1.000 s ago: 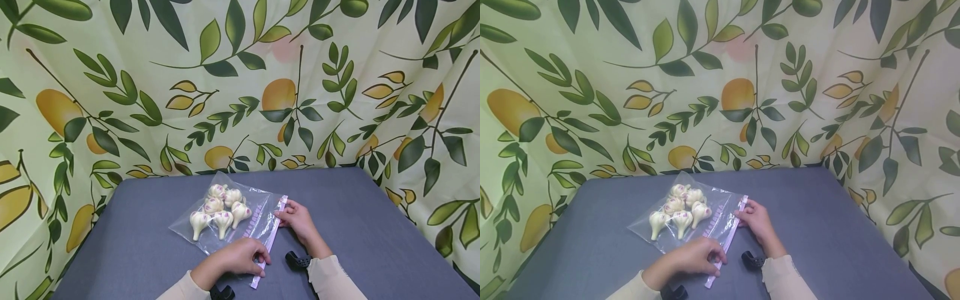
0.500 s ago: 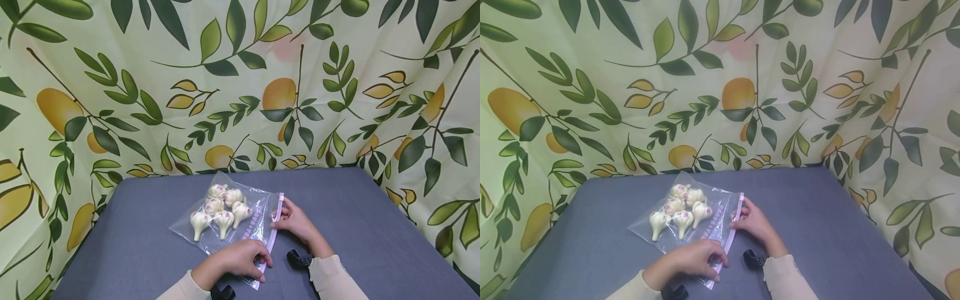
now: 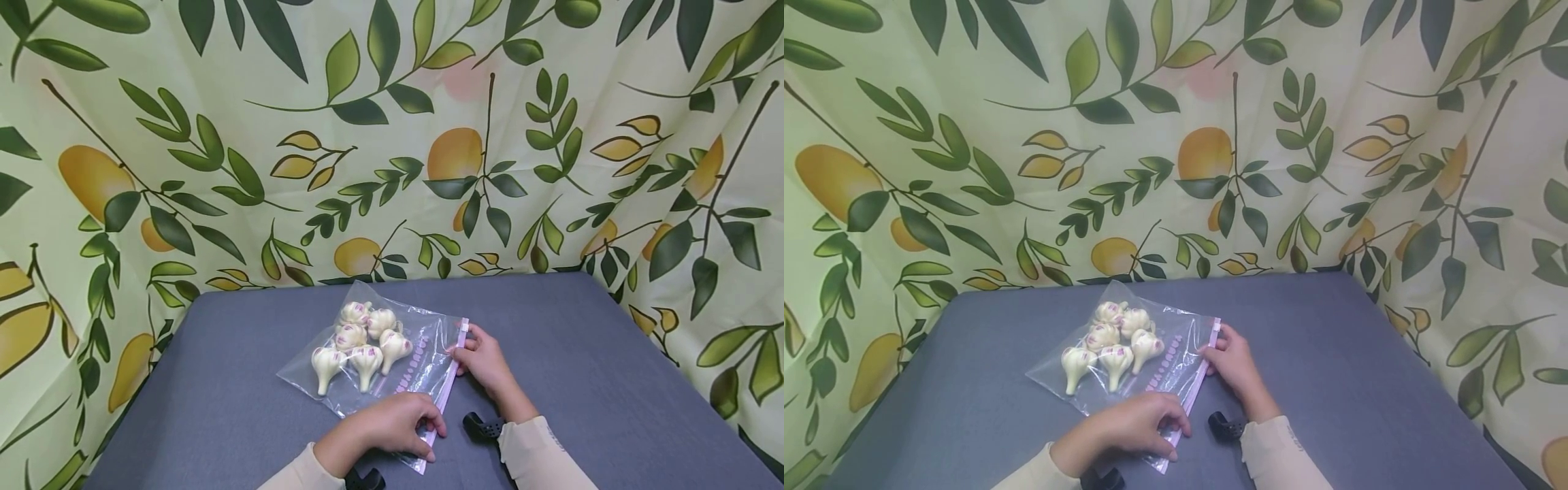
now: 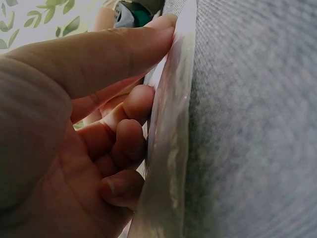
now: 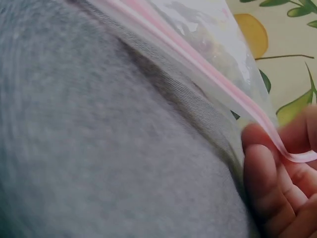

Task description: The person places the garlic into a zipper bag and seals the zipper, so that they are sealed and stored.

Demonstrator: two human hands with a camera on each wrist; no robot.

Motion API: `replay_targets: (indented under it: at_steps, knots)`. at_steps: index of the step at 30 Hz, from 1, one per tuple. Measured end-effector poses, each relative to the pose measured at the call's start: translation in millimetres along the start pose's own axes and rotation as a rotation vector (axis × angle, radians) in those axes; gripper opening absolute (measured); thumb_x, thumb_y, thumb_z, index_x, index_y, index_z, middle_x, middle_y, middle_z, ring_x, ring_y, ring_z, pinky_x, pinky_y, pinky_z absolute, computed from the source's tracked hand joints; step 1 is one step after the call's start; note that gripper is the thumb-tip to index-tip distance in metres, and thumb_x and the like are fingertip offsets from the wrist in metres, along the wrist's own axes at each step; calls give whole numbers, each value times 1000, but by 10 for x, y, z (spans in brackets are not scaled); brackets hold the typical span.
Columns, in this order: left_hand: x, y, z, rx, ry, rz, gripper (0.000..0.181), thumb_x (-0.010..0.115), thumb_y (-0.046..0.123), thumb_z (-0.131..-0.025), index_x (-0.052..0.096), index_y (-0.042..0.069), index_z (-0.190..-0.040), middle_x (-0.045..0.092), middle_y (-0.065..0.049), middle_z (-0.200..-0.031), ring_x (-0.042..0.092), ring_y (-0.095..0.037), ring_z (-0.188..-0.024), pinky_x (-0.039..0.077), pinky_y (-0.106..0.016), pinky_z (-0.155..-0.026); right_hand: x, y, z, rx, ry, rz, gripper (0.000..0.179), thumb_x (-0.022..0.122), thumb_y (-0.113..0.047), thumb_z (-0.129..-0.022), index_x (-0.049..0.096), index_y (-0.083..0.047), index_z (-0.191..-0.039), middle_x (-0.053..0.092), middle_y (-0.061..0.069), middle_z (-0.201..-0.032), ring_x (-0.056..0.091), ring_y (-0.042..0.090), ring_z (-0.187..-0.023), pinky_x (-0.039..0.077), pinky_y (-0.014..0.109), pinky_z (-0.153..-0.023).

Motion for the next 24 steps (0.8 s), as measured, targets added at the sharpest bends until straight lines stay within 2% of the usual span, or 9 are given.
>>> replay_targets:
  at_steps: [4, 11, 16, 24]
  knots:
    - [-3, 12, 1, 7, 6, -10, 25, 81, 29, -69, 69, 24, -91, 55, 14, -82, 48, 6, -75, 36, -6, -70, 8, -3, 3, 10, 87, -31, 45, 60, 7, -78, 52, 1, -122, 68, 10, -76, 54, 12, -47, 49, 26, -44]
    - [15, 15, 0, 38, 9, -21, 25, 80, 29, -70, 69, 24, -92, 56, 14, -82, 49, 6, -75, 36, -5, -69, -54, 6, 13, 33, 209, -136, 29, 59, -2, -85, 55, 5, -113, 64, 1, -76, 58, 9, -56, 52, 25, -51]
    - [32, 3, -6, 43, 15, -7, 24, 81, 28, -71, 69, 24, -92, 56, 14, -82, 49, 7, -75, 37, -5, -69, -97, 17, 11, 45, 198, -189, 30, 58, -10, -90, 54, 4, -116, 66, 2, -80, 61, 10, -61, 54, 27, -54]
    - [41, -35, -4, 23, 56, 83, 24, 81, 22, -70, 69, 20, -91, 60, 13, -79, 50, 8, -71, 39, -6, -65, -92, 33, -16, 30, 172, -248, 32, 58, -13, -92, 52, 3, -119, 66, 1, -80, 62, 10, -61, 54, 27, -54]
Point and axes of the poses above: each hand's wrist, its own z-axis away from the middle knuckle, its own x-axis out of the palm, y = z × x, the point moved 3 cm from there along -z, towards the middle knuckle
